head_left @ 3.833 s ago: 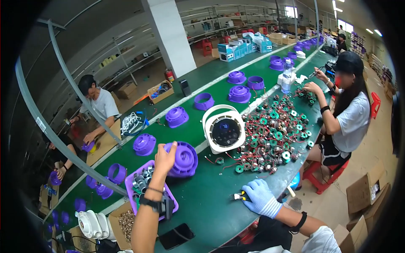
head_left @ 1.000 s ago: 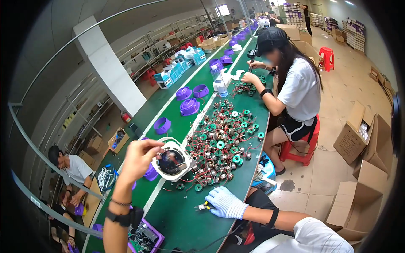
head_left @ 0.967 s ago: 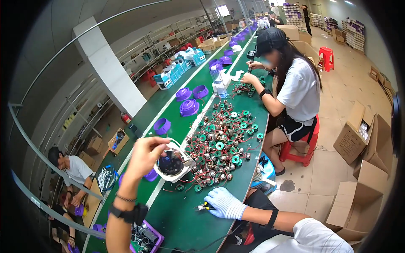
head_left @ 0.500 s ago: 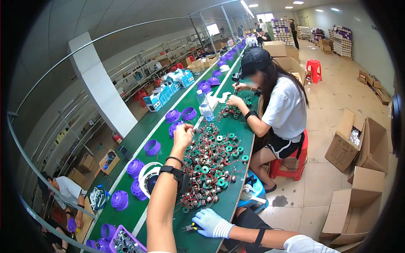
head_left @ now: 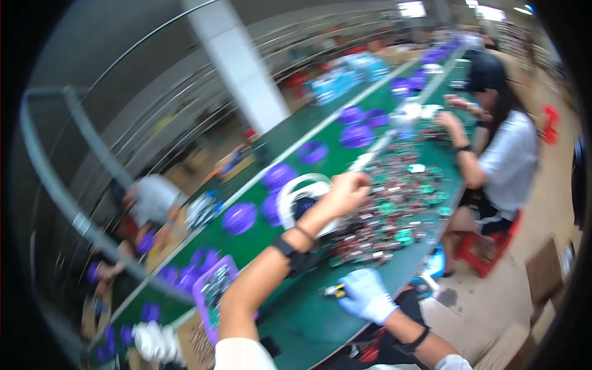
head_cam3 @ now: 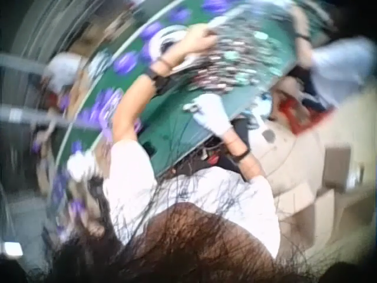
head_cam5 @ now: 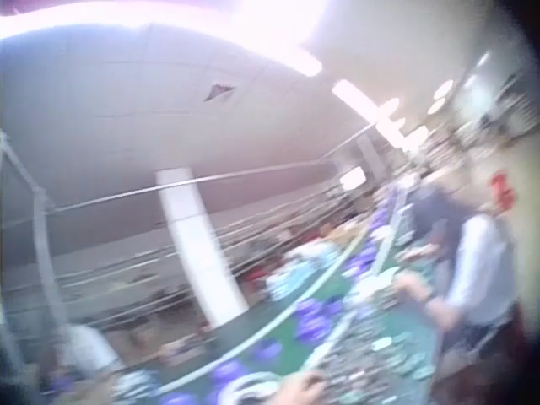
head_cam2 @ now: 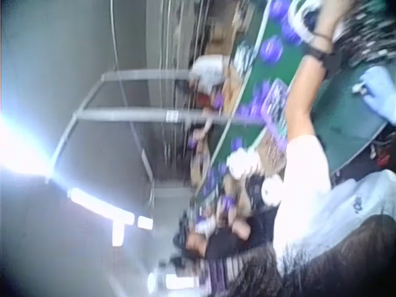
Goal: Manually assemble and secure electrical components and wires into plastic housings using a screwdriver and wire cutters.
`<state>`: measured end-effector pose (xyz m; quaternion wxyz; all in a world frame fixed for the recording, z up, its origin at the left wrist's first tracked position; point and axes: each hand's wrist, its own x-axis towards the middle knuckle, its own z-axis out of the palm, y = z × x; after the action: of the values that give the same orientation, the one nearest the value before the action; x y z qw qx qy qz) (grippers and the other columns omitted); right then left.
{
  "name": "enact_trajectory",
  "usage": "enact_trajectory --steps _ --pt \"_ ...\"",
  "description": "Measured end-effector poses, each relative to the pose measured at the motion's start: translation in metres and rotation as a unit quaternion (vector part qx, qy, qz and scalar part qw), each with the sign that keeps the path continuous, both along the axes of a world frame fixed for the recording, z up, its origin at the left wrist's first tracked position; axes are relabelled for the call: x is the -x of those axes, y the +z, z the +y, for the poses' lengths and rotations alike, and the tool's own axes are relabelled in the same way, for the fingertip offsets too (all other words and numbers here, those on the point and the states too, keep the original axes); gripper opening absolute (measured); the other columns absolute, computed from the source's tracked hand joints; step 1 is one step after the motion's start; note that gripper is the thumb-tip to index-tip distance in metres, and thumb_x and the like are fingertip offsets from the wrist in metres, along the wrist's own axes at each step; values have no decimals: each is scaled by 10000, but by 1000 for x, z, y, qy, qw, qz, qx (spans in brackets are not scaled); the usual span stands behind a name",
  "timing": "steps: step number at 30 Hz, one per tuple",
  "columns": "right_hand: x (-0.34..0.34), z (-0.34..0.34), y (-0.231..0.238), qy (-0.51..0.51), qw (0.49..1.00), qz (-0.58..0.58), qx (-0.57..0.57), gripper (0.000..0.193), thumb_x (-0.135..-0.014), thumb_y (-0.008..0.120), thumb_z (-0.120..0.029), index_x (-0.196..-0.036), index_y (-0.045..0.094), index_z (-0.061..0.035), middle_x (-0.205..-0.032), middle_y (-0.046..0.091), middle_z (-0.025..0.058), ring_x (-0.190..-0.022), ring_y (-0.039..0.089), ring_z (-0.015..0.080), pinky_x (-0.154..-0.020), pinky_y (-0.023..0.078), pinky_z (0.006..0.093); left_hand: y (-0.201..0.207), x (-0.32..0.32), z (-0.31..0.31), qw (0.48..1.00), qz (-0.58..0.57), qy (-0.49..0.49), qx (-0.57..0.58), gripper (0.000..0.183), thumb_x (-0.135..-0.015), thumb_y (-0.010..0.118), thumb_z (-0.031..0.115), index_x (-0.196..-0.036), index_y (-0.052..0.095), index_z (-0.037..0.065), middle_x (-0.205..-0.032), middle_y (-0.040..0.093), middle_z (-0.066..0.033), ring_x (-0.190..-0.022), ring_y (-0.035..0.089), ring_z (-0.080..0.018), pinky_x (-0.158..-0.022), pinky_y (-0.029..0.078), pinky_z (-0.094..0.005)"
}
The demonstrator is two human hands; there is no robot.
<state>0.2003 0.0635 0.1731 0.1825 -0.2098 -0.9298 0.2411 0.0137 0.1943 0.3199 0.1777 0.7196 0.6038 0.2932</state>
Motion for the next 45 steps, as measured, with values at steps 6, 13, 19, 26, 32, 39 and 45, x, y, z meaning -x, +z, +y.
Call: enact_trajectory --steps 6,13,19,26,32,39,45 --pt "-3 -3 -7 -26 992 99 -70 427 -711 820 -224 -1061 659 -39 -1000 631 153 -1010 597 368 -988 455 511 34 84 -148 988 86 96 -86 216 -964 668 165 -1076 736 -8 -941 761 -173 -845 738 -273 -780 574 -383" --pt "2 -12 -2 -35 993 83 -76 442 -712 812 -219 -1079 669 -18 -1040 615 181 -1056 568 401 -1000 436 520 -23 357 -312 836 213 506 19 216 -856 638 145 -969 781 29 -976 763 -230 -965 749 -397 -873 592 -480" --pt "1 -10 -6 -48 994 49 -88 437 -715 814 -238 -1069 669 -27 -1011 620 180 -1027 577 398 -994 439 511 -109 441 -402 549 175 764 291 470 -983 592 282 -1428 550 137 -1432 607 -221 -1373 566 -373 -1094 473 -518" --pt "-2 -9 -6 -58 995 46 -72 426 -717 816 -247 -1059 660 -46 -1006 626 158 -1011 585 380 -992 441 512 -108 450 -405 571 262 727 277 315 -1067 482 227 -1275 692 121 -1373 670 -138 -1239 679 -322 -952 599 -456" --pt "5 -7 -7 -21 992 88 -85 375 -758 772 -311 -1024 654 -74 -958 612 137 -972 588 354 -921 444 510 -64 502 -446 668 486 560 70 146 -861 664 141 -842 731 12 -882 724 -226 -835 711 -425 -691 543 -546" --pt "1 -4 -9 -26 997 51 -61 379 -837 741 -338 -1096 659 -73 -1013 609 130 -1031 606 331 -973 462 469 43 282 -272 926 -61 369 56 254 -1004 652 175 -816 657 4 -647 616 -22 -557 626 -116 -503 503 -279" --pt "-4 -1 -14 -42 997 39 -56 362 -847 738 -341 -1080 674 -71 -1009 612 131 -1031 608 323 -970 469 460 86 84 -152 980 -81 75 166 250 -1021 648 201 -898 696 -12 -756 663 -20 -652 636 -99 -598 504 -264"
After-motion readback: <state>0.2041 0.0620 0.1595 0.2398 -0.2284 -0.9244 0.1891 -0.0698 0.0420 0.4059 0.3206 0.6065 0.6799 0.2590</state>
